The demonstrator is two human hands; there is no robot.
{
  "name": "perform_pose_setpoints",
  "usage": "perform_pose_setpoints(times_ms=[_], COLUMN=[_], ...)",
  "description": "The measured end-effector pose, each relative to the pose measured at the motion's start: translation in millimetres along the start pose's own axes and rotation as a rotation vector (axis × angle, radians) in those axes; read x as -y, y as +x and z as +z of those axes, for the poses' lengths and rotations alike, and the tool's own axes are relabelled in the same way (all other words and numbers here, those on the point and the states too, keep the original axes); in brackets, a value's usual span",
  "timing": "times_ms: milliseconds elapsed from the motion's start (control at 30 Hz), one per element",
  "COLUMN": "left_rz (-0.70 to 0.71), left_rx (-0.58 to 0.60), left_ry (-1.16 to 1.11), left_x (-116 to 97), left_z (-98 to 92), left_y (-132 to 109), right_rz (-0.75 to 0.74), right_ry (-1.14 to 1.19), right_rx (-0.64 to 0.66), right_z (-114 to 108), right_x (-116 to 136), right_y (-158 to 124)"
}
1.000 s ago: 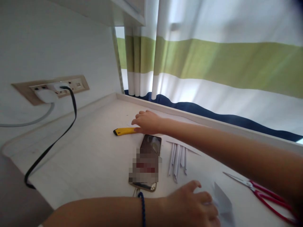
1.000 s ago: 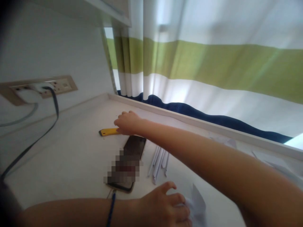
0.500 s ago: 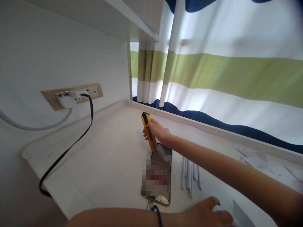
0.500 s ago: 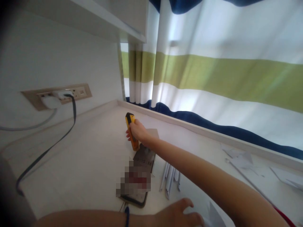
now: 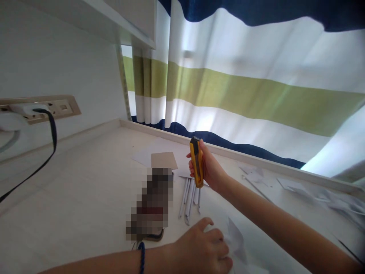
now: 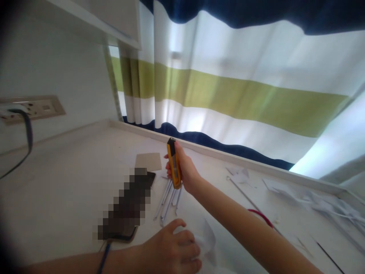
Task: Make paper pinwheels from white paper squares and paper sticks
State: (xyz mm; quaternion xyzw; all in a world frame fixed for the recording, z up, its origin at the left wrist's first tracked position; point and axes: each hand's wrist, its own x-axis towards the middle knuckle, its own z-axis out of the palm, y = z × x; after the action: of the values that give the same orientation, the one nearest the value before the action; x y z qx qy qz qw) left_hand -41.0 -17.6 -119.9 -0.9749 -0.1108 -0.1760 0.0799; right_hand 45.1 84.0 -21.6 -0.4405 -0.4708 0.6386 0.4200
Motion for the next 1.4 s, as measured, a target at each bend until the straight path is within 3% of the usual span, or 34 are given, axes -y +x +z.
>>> perform_pose_setpoints(times_ms=[233, 433, 700, 1000, 1200, 1400], left_rz=[0.013, -0.008, -0.011, -0.004, 0.001, -0.017], left_rx=[0.112, 0.183, 0.199, 0.103, 0.044, 0.033], left_ry=[-0.189, -0.243, -0.227, -0.222, -0.219, -0.218], left_x=[2, 2, 2, 1, 2, 2], left_z=[-31.0, -30.8, -30.9, -25.2, -21.5, -21.1], left_y=[-1, -1, 0, -2, -2, -2], right_rz=[-0.145, -0.268, -0.288, -0.324, -0.357, -0.368], right_ry=[0.041, 0.144, 0.266, 0.315, 0.334, 0.378], right_rx=[-0.207, -0.313, -0.262, -0.335, -0.322, -0.278], right_z=[-22, -36, -52, -59, -57, -52], right_x=[12, 8, 7, 10, 9, -9], right_y=[-15, -33, -41, -47, -70, -99])
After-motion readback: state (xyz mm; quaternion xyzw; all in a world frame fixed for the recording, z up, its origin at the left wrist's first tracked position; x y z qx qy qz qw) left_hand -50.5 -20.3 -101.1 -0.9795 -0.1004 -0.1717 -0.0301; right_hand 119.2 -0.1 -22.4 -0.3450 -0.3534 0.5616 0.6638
